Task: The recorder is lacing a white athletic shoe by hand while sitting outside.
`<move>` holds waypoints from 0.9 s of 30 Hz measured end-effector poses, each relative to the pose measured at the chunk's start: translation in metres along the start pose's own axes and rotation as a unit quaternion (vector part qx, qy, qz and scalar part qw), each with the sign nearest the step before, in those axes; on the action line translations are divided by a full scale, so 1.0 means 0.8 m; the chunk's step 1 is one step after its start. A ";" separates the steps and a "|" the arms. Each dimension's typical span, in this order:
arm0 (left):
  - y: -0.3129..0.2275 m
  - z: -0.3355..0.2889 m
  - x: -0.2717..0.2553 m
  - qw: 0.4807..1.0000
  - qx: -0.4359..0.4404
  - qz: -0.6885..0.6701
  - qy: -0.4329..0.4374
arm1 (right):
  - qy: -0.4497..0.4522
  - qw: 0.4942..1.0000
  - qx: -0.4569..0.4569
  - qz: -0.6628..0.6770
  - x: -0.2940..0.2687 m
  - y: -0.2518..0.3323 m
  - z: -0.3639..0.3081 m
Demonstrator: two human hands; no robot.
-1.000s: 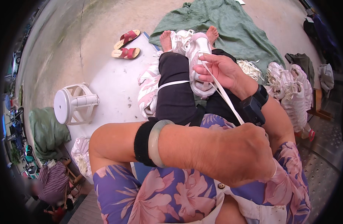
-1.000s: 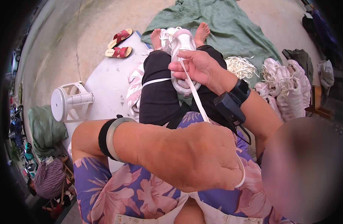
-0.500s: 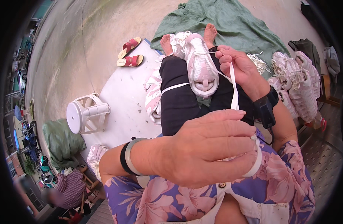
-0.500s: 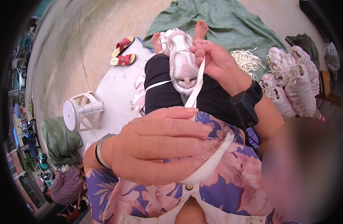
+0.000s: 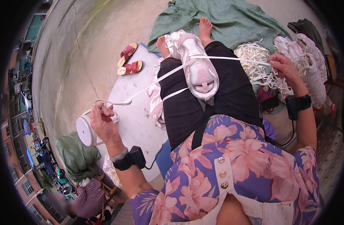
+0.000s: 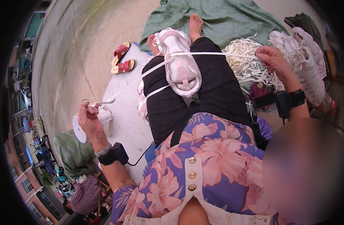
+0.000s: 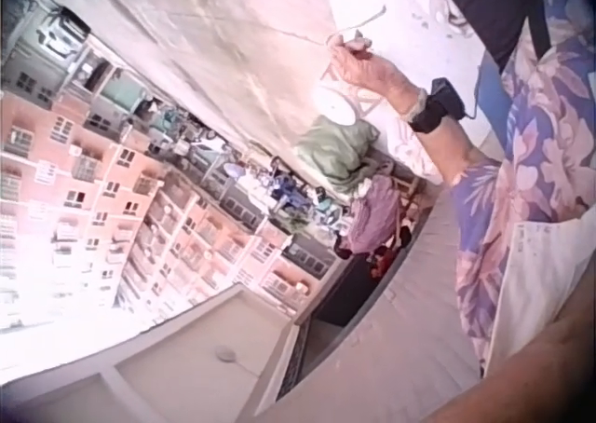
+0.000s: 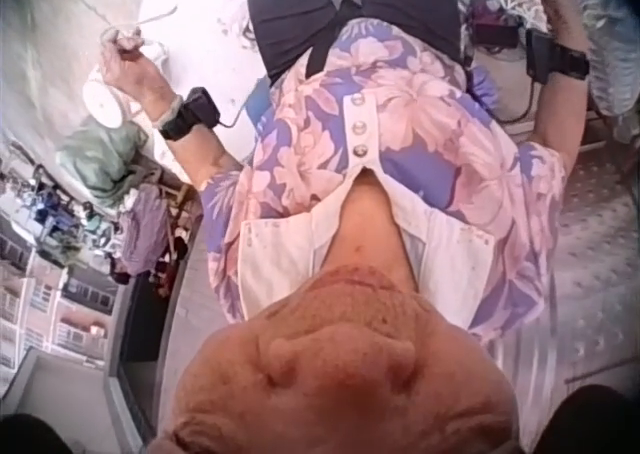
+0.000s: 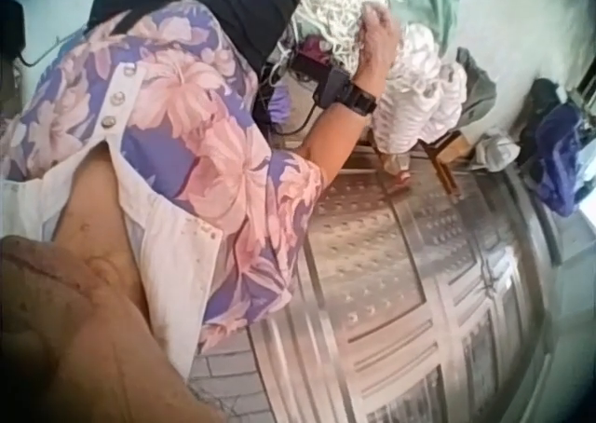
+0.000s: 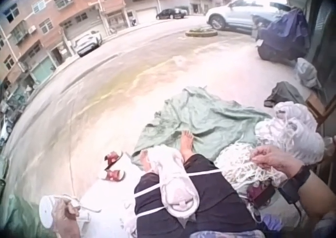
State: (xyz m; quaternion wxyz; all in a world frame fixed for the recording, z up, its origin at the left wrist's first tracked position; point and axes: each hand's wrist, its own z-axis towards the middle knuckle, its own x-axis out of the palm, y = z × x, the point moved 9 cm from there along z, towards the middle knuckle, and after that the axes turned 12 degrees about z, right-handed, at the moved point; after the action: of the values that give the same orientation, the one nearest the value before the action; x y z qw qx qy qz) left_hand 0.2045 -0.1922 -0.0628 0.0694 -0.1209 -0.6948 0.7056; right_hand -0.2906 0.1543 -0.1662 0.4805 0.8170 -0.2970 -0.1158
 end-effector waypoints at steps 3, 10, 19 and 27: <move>0.111 0.020 -0.022 0.965 -0.160 0.205 -0.021 | 0.017 0.904 -0.064 -0.423 -0.002 -0.042 0.032; 0.042 -0.034 0.230 0.825 0.277 0.459 0.175 | -0.009 0.762 -0.488 -0.425 0.207 0.036 0.002; 0.067 -0.068 0.343 0.698 0.319 0.563 0.306 | 0.055 0.789 -0.384 -0.476 0.268 0.007 0.024; 0.080 -0.067 0.324 0.797 0.222 0.494 0.266 | 0.007 0.806 -0.482 -0.343 0.266 0.028 0.004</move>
State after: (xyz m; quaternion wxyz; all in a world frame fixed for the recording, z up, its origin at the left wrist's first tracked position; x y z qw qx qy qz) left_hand -0.0260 -0.0733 -0.1462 -0.0817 -0.6123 -0.3185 0.7190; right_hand -0.1306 0.0171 -0.1284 0.7437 0.5295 0.0997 -0.3958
